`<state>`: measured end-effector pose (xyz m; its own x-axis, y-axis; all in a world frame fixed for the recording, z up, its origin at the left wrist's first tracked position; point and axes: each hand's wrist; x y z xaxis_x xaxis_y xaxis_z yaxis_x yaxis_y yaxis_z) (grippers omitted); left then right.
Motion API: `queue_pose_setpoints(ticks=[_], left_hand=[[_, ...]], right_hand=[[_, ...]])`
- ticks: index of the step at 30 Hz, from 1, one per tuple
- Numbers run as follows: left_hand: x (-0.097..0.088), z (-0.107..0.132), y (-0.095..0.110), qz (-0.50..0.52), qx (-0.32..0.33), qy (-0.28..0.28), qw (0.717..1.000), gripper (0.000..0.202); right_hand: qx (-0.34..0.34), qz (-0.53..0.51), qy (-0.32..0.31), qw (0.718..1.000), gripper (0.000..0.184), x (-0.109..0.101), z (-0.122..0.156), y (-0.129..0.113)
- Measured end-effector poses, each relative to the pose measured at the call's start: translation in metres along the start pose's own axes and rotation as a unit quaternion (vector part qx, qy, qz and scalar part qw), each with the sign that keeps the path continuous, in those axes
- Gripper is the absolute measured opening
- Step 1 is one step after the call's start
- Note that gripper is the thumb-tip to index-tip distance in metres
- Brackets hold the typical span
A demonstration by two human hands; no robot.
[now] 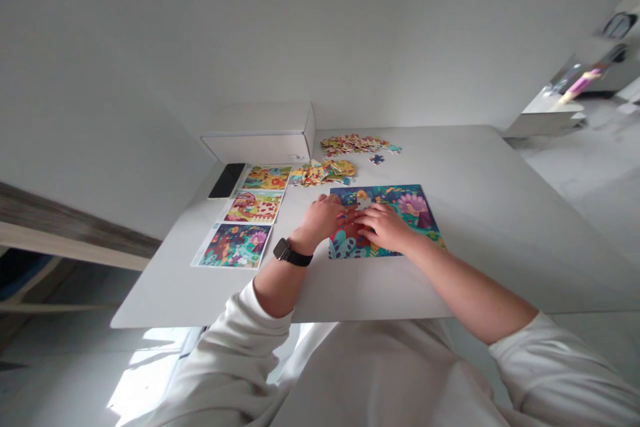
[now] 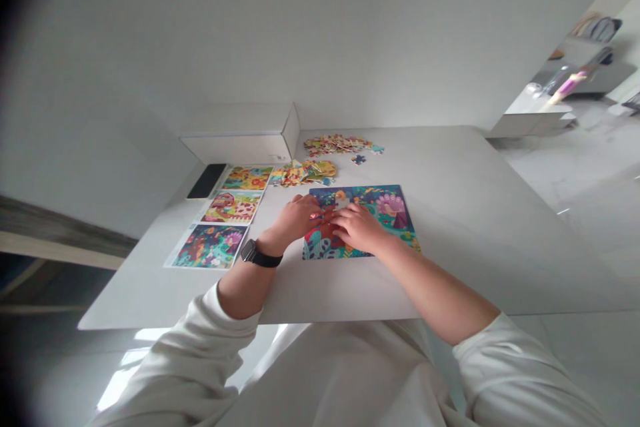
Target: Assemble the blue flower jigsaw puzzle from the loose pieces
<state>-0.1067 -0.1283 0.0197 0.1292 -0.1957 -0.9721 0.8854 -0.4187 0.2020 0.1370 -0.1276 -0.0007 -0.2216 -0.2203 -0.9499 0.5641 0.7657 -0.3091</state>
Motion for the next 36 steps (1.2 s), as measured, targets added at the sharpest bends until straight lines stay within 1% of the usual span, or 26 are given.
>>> queue_pose_setpoints(ticks=[3, 6, 8, 9, 11, 12, 14, 15, 17, 19, 22, 26, 29, 31, 33, 35, 36], left_hand=[[-0.002, 0.002, 0.007, -0.015, -0.009, 0.001, 1.000, 0.020], [0.001, 0.001, 0.007, -0.003, -0.011, 0.007, 1.000, 0.022], [0.005, -0.002, 0.004, 0.012, -0.006, 0.014, 1.000, 0.021], [0.007, -0.003, 0.002, 0.022, -0.005, 0.022, 0.999, 0.020], [0.010, -0.005, -0.001, 0.045, -0.010, 0.042, 0.998, 0.017], [0.012, -0.006, -0.002, 0.055, -0.014, 0.052, 0.997, 0.017], [0.013, -0.008, -0.003, 0.071, -0.024, 0.069, 0.995, 0.016], [0.013, -0.008, -0.003, 0.078, -0.029, 0.077, 0.994, 0.016], [0.012, -0.008, -0.003, 0.089, -0.037, 0.096, 0.991, 0.016], [0.011, -0.008, -0.004, 0.098, -0.040, 0.116, 0.988, 0.018], [0.011, -0.007, -0.007, 0.105, -0.037, 0.132, 0.985, 0.020], [0.013, -0.006, -0.010, 0.106, -0.035, 0.134, 0.985, 0.023], [0.013, -0.006, -0.010, 0.105, -0.044, 0.131, 0.985, 0.028], [0.013, -0.006, -0.010, 0.104, -0.048, 0.131, 0.985, 0.030], [0.014, -0.007, -0.010, 0.103, -0.048, 0.133, 0.985, 0.033], [0.015, -0.007, -0.010, 0.101, -0.045, 0.137, 0.984, 0.035], [0.015, -0.007, -0.010, 0.102, -0.042, 0.140, 0.984, 0.036]], right_hand=[[0.011, 0.006, -0.016, 1.000, 0.033, -0.005, -0.001, -0.005], [0.012, 0.009, -0.054, 0.998, 0.033, -0.013, -0.004, -0.006], [0.009, -0.002, -0.069, 0.998, 0.031, -0.021, -0.009, 0.002], [0.015, -0.012, -0.064, 0.998, 0.029, -0.027, -0.011, 0.010], [0.063, -0.036, -0.032, 0.997, 0.028, -0.040, -0.019, 0.032], [0.110, -0.046, -0.010, 0.993, 0.027, -0.048, -0.024, 0.047], [0.217, -0.071, 0.017, 0.973, 0.026, -0.065, -0.036, 0.079], [0.263, -0.083, 0.021, 0.961, 0.026, -0.072, -0.042, 0.095], [0.333, -0.086, 0.023, 0.939, 0.026, -0.084, -0.058, 0.124], [0.374, -0.076, 0.021, 0.924, 0.027, -0.091, -0.074, 0.146], [0.397, -0.062, 0.005, 0.916, 0.032, -0.089, -0.101, 0.167], [0.406, -0.016, -0.020, 0.913, 0.037, -0.081, -0.132, 0.181], [0.423, 0.016, -0.069, 0.903, 0.033, -0.079, -0.147, 0.188], [0.429, 0.014, -0.092, 0.898, 0.031, -0.079, -0.151, 0.191], [0.424, -0.003, -0.081, 0.902, 0.037, -0.078, -0.150, 0.192], [0.416, -0.029, -0.040, 0.908, 0.042, -0.076, -0.145, 0.189], [0.411, -0.046, -0.014, 0.911, 0.041, -0.075, -0.142, 0.187]])
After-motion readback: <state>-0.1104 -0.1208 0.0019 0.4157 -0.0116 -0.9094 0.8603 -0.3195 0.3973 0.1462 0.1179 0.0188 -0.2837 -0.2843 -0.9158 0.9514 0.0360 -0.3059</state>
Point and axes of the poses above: each hand's wrist, its own z-axis away from the middle knuckle, its own x-axis out of the palm, y = z × x, and after that the axes turned 12 degrees about -y, right-handed
